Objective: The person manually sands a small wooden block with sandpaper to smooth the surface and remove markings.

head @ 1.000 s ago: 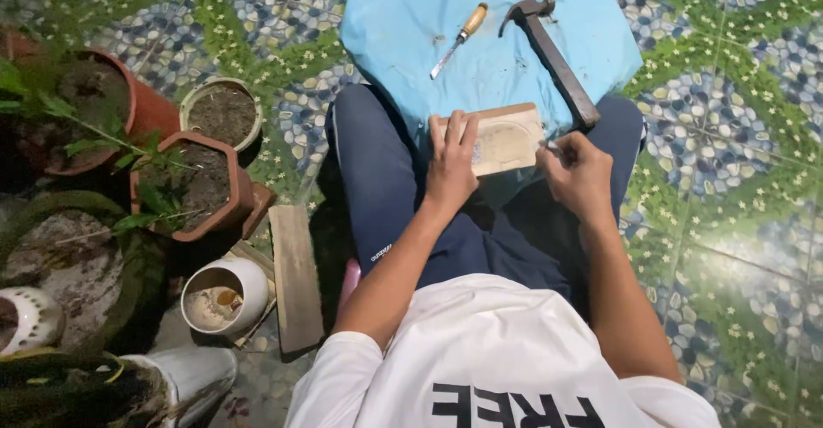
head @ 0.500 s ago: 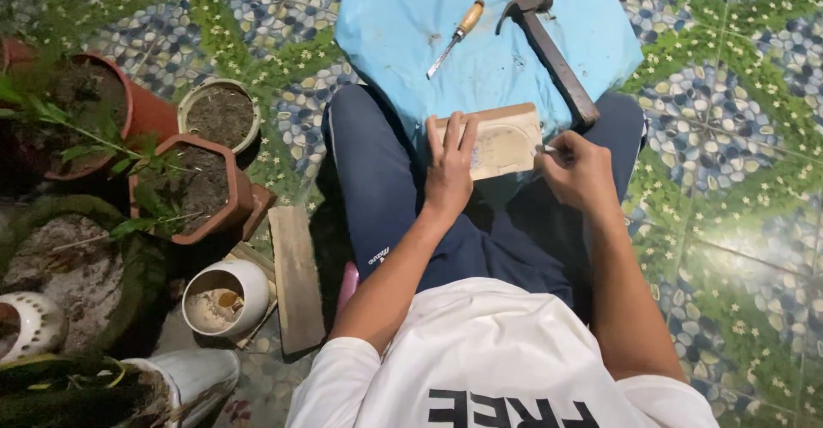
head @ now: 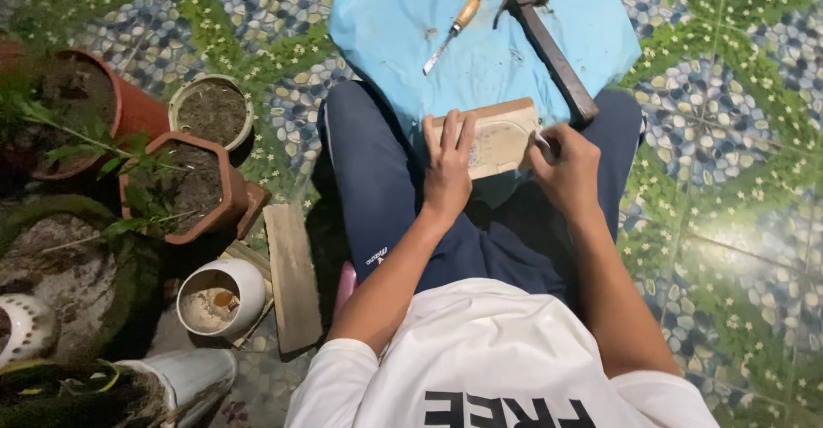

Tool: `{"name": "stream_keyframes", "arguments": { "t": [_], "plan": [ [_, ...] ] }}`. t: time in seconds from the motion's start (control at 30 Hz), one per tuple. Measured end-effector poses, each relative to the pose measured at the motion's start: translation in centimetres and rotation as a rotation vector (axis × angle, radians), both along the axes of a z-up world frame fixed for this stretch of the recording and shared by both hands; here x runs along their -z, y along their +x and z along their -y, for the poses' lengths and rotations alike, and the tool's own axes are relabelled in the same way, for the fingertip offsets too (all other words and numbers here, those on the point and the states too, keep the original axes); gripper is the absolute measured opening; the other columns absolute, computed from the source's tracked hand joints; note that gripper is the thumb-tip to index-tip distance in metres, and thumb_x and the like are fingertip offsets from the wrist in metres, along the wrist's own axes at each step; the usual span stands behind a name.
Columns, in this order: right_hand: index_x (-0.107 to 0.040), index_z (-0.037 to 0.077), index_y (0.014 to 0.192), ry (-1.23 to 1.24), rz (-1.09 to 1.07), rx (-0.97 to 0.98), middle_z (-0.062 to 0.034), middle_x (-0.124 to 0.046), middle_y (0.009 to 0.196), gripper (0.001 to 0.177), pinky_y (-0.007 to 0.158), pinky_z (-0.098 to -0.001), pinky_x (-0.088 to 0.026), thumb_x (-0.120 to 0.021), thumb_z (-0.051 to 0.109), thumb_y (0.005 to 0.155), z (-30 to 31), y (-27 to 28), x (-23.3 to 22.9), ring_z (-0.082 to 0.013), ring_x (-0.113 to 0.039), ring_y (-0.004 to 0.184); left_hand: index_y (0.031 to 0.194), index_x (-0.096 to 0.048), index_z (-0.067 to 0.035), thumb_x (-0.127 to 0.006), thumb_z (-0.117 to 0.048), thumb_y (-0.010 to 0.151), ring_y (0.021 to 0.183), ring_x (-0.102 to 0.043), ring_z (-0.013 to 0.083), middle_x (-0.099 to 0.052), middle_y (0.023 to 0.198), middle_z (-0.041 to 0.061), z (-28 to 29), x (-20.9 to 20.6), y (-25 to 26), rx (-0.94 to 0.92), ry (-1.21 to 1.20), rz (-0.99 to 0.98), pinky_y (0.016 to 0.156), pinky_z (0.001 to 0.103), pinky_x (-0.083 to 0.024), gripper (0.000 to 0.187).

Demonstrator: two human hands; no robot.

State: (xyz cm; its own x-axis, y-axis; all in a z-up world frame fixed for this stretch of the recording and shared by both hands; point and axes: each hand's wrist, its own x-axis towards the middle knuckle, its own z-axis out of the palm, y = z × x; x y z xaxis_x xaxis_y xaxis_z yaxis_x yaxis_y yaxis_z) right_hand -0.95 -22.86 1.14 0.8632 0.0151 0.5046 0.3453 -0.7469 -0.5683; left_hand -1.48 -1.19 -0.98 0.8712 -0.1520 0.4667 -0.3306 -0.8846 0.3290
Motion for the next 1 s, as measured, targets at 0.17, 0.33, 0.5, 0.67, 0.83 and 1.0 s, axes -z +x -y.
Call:
{"name": "stream_keyframes", "arguments": {
  "t": [0.17,0.33,0.5,0.67,0.83,1.0],
  "plan": [
    [-0.071,0.004,0.098,-0.033,0.054,-0.014,-0.0154,-0.069,0.08,0.015,0.061,-0.0417,-0.055,-0.081,0.002,0.087,-0.2,-0.1,0.2,-0.0392,-0.071,0.077,0.154,-0.038,-0.01,-0.073,0.026,0.067,0.144,-0.024,0.0563,-0.034,0.154,0.017,0.4,1.0,0.4,-0.008,-0.033,-0.017,0.048,0.045,-0.058,0.1],
    [-0.073,0.007,0.103,-0.076,0.106,-0.055,-0.0142,-0.07,0.088,0.019,0.066,-0.0433,-0.056,-0.08,0.004,0.086,0.0,0.0,0.9,-0.0392,-0.071,0.083,0.155,-0.038,-0.01,-0.071,0.027,0.071,0.144,-0.026,0.0562,-0.035,0.154,0.018,0.3,0.0,0.1,-0.014,-0.05,-0.004,0.048,0.043,-0.058,0.098],
    [-0.074,0.005,0.106,-0.114,0.09,-0.073,-0.0174,-0.068,0.091,0.022,0.068,-0.0473,-0.057,-0.078,0.003,0.085,0.7,0.0,1.1,-0.0426,-0.071,0.087,0.154,-0.038,-0.01,-0.071,0.026,0.072,0.143,-0.027,0.0567,-0.033,0.154,0.018,0.4,0.8,0.2,-0.018,-0.058,-0.022,0.045,0.042,-0.057,0.096],
    [-0.075,0.004,0.106,-0.113,0.13,-0.051,-0.0156,-0.069,0.092,0.016,0.071,-0.0443,-0.057,-0.075,0.002,0.091,-0.5,0.7,0.0,-0.0426,-0.071,0.087,0.153,-0.039,-0.01,-0.074,0.026,0.069,0.144,-0.025,0.0558,-0.033,0.156,0.017,0.5,0.4,0.1,-0.024,-0.059,-0.039,0.046,0.044,-0.058,0.098],
    [-0.076,0.009,0.105,-0.202,0.055,-0.025,-0.0087,-0.069,0.09,0.015,0.07,-0.0403,-0.058,-0.076,0.007,0.09,0.8,0.4,0.4,-0.035,-0.072,0.083,0.151,-0.041,-0.011,-0.076,0.024,0.067,0.144,-0.027,0.055,-0.034,0.154,0.017,0.5,0.2,0.4,-0.04,-0.056,-0.028,0.046,0.043,-0.061,0.096],
    [-0.075,0.007,0.104,-0.172,0.148,-0.045,-0.0162,-0.067,0.089,0.014,0.069,-0.0447,-0.058,-0.077,0.007,0.09,-0.8,1.8,0.3,-0.0428,-0.071,0.084,0.151,-0.04,-0.009,-0.075,0.023,0.073,0.143,-0.026,0.0583,-0.033,0.154,0.018,0.8,-0.6,-0.2,-0.052,-0.046,-0.037,0.045,0.043,-0.059,0.092]
  ]
}}
